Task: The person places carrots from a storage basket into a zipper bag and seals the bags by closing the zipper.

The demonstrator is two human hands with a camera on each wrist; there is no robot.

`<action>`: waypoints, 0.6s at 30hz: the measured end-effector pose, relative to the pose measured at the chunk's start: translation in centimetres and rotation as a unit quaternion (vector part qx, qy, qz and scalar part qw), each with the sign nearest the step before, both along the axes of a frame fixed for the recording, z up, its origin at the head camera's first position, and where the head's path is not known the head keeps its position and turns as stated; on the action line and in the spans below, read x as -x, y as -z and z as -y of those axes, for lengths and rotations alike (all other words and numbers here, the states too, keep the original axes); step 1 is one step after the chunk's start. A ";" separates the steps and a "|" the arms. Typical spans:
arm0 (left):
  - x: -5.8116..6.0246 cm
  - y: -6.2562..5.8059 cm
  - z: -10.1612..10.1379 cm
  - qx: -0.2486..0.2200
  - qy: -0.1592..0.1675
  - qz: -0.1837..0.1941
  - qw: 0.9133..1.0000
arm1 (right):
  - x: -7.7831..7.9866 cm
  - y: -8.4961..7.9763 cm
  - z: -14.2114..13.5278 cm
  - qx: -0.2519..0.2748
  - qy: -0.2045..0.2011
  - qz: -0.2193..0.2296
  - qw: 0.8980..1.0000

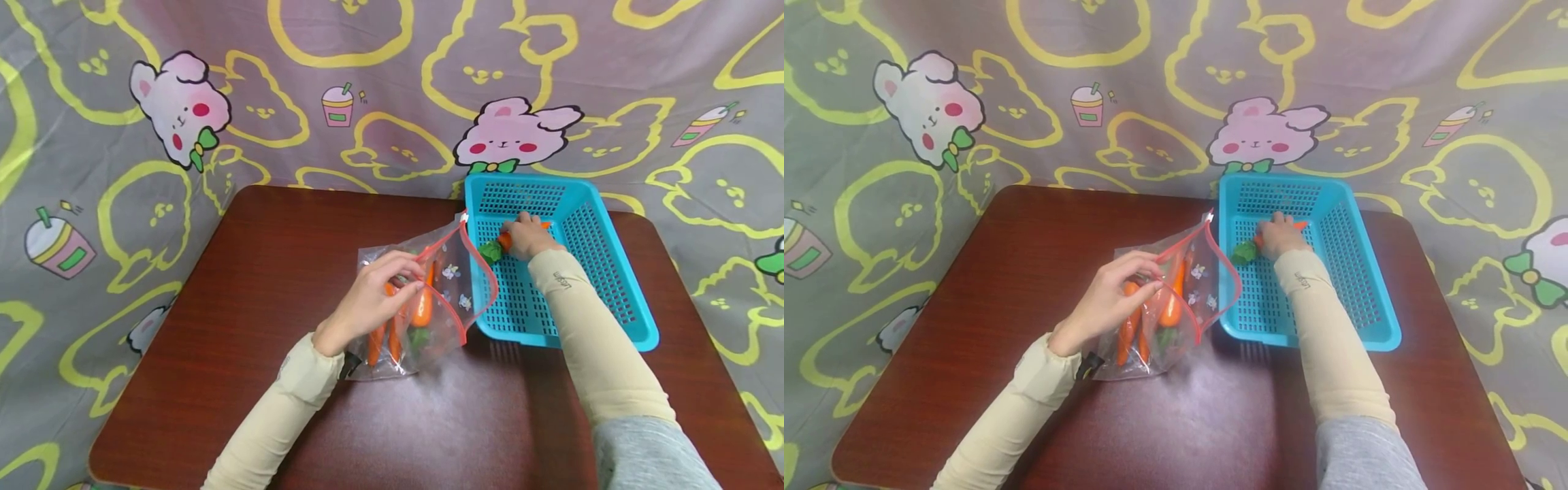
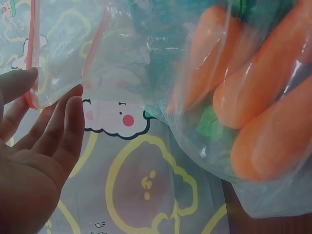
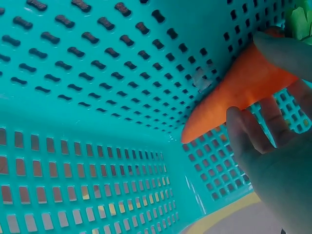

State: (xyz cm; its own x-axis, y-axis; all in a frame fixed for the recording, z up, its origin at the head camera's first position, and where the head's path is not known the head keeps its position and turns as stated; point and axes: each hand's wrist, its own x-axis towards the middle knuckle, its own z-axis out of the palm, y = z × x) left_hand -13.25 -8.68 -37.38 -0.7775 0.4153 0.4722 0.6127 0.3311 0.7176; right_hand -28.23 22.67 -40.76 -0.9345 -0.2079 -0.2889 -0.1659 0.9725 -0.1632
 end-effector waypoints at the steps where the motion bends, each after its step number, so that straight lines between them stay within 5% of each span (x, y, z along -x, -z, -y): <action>1: 0.0 0.0 0.0 -0.001 0.000 0.000 1.000 | 0.0 -0.1 0.0 -0.002 0.000 0.001 1.000; 18: -0.2 -0.3 -0.1 0.004 -0.006 0.010 1.000 | -0.5 -0.3 -0.2 0.014 -0.008 0.020 1.000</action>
State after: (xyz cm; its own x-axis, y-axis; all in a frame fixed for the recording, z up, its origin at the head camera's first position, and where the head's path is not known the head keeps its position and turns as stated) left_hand -13.08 -8.61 -37.12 -0.7918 0.4089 0.4538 0.5942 0.3439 0.7271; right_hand -27.75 22.83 -40.49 -0.9189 -0.2308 -0.3200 -0.1737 0.9649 -0.1971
